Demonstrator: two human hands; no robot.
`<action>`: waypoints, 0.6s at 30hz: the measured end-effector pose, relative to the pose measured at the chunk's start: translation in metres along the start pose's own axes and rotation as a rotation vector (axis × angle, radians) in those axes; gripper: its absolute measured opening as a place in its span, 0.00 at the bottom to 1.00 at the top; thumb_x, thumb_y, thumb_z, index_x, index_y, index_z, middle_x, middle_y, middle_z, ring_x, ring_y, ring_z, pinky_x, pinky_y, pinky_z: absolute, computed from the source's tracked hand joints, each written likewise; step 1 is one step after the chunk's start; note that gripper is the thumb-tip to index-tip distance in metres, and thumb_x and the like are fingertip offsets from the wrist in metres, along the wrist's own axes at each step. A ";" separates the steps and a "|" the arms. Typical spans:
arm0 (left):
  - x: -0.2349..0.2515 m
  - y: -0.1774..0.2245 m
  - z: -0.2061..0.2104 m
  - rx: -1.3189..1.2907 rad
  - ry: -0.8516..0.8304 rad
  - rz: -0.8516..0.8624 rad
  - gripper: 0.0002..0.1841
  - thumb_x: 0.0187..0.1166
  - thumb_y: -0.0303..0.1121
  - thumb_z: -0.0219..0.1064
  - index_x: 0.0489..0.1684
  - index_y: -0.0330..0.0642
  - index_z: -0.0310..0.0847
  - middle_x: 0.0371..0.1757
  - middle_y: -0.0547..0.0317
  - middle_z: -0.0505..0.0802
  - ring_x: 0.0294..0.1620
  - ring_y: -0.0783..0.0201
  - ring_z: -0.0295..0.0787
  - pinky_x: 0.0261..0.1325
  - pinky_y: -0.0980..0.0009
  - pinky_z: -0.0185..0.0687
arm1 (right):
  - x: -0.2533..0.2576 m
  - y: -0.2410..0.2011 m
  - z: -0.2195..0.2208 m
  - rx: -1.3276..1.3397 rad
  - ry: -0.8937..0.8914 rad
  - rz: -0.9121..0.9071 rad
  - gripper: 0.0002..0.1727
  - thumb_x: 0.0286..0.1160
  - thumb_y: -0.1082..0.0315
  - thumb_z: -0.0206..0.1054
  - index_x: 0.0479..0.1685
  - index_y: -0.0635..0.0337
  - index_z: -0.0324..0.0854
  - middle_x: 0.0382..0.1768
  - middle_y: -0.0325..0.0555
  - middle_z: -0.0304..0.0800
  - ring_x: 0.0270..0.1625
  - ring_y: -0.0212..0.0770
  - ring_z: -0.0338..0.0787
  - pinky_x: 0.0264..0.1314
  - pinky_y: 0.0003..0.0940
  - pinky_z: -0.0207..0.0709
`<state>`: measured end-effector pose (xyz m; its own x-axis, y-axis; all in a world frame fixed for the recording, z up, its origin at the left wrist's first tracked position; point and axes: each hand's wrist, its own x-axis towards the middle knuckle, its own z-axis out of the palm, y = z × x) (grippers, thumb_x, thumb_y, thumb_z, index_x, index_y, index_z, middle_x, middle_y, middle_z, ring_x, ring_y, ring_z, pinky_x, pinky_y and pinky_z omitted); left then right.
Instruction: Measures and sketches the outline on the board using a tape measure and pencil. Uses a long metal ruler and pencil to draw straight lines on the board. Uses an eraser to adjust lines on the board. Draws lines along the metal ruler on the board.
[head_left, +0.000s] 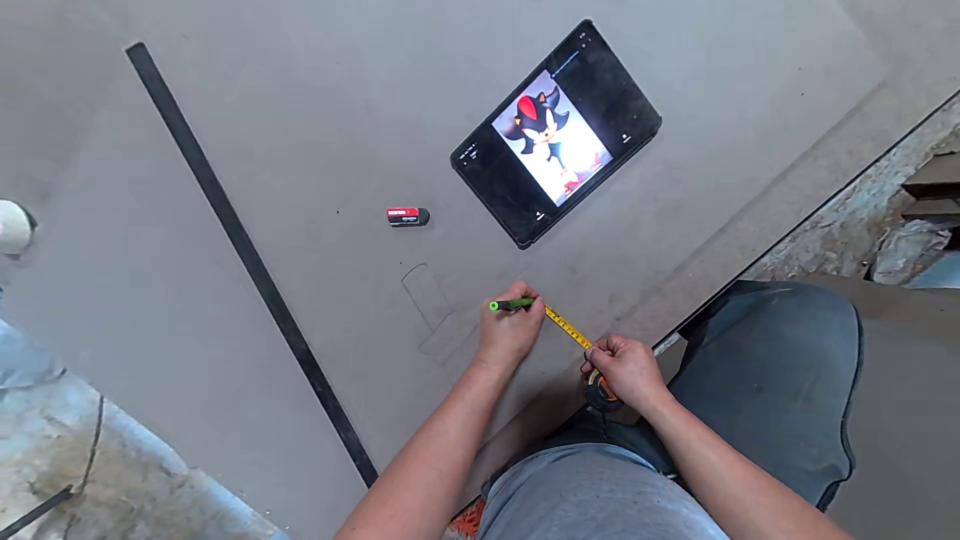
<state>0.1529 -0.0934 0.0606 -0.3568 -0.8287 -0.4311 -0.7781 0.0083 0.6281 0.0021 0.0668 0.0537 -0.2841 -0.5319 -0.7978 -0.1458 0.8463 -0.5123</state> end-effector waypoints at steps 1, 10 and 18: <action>0.003 0.002 0.002 -0.001 0.000 0.007 0.04 0.76 0.35 0.72 0.34 0.47 0.89 0.27 0.64 0.92 0.28 0.70 0.87 0.34 0.65 0.84 | 0.002 -0.001 -0.003 0.006 0.002 0.004 0.11 0.82 0.56 0.67 0.32 0.43 0.90 0.27 0.26 0.96 0.29 0.30 0.92 0.36 0.44 0.85; 0.026 0.025 0.012 0.009 -0.026 0.038 0.04 0.75 0.35 0.72 0.33 0.47 0.88 0.27 0.63 0.91 0.29 0.68 0.88 0.36 0.62 0.83 | 0.017 -0.004 -0.034 0.016 0.005 0.015 0.11 0.81 0.57 0.68 0.32 0.45 0.91 0.28 0.29 0.96 0.31 0.32 0.93 0.38 0.45 0.85; 0.036 0.034 0.019 0.019 -0.018 0.074 0.04 0.74 0.35 0.72 0.32 0.47 0.88 0.27 0.63 0.92 0.29 0.69 0.88 0.36 0.63 0.83 | 0.022 -0.006 -0.049 0.028 0.009 0.028 0.10 0.81 0.57 0.68 0.32 0.45 0.91 0.29 0.30 0.97 0.31 0.33 0.93 0.38 0.46 0.85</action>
<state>0.1037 -0.1127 0.0543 -0.4229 -0.8151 -0.3960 -0.7588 0.0796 0.6465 -0.0494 0.0512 0.0545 -0.2959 -0.5080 -0.8089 -0.1109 0.8594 -0.4992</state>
